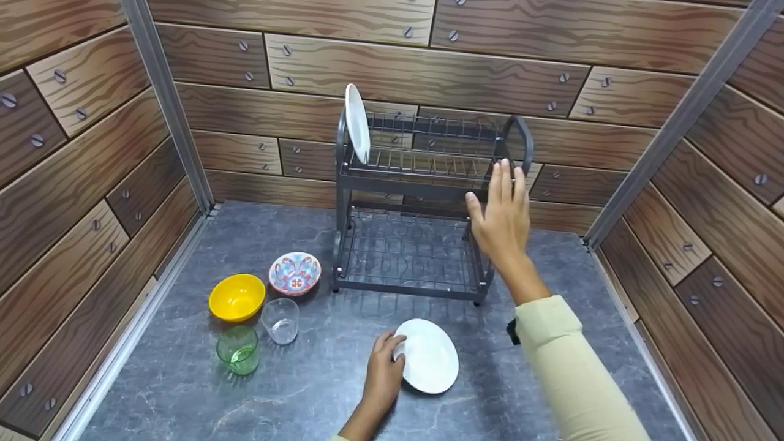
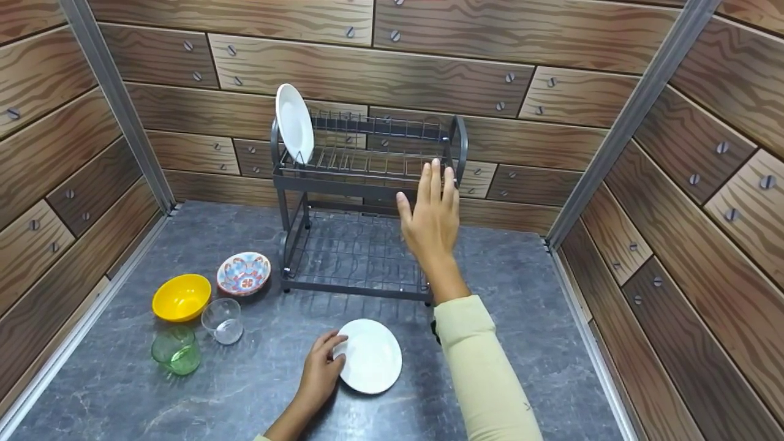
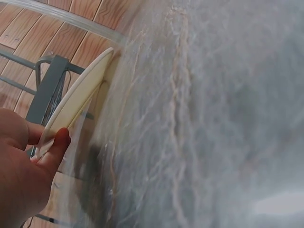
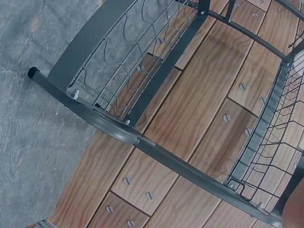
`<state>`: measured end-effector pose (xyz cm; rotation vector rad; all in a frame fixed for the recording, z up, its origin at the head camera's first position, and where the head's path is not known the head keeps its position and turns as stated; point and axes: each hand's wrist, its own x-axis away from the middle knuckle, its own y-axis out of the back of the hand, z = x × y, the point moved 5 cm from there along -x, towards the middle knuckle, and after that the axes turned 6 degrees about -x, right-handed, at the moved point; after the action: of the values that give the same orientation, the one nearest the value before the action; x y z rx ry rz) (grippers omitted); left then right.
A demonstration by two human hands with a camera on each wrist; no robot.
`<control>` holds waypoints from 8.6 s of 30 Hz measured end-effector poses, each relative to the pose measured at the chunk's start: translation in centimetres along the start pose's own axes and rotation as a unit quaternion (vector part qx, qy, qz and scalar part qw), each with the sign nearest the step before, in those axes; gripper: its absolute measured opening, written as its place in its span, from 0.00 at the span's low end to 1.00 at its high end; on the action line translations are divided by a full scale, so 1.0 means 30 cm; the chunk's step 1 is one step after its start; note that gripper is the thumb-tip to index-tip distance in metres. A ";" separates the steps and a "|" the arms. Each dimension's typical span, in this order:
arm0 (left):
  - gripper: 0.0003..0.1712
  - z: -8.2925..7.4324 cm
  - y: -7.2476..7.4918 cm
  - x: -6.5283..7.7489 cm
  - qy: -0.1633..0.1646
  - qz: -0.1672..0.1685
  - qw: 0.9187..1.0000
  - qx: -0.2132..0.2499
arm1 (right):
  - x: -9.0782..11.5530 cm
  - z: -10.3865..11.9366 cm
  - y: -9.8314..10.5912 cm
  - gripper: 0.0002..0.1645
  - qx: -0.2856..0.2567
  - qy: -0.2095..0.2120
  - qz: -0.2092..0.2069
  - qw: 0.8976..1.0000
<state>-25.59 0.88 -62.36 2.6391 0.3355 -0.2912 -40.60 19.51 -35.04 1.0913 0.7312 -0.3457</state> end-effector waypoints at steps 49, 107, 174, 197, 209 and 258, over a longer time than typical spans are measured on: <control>0.29 -0.254 0.463 -0.185 -0.145 -0.210 0.967 0.019 | 0.001 0.005 -0.001 0.45 -0.003 -0.002 0.001 1.000; 0.26 -0.829 0.807 -0.664 -0.297 -0.330 0.887 -0.128 | 0.001 0.005 -0.002 0.46 0.000 0.007 -0.009 1.000; 0.27 -0.828 0.539 -0.841 -0.275 -0.277 0.848 -0.360 | 0.007 -0.003 -0.005 0.46 0.005 -0.001 0.003 1.000; 0.28 -0.812 0.529 -0.894 -0.257 -0.269 0.861 -0.347 | 0.006 -0.003 -0.004 0.45 0.003 0.000 0.002 1.000; 0.27 -0.817 0.524 -0.913 -0.252 -0.259 0.858 -0.364 | 0.003 -0.005 0.000 0.45 0.003 0.003 -0.002 1.000; 0.28 -0.804 0.541 -0.828 -0.228 -0.230 0.900 -0.294 | 0.001 0.001 -0.004 0.46 -0.001 -0.004 -0.002 1.000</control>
<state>-40.99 -6.45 -28.13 1.8038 0.7486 -0.8028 -40.64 19.41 -35.14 1.0870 0.7256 -0.3528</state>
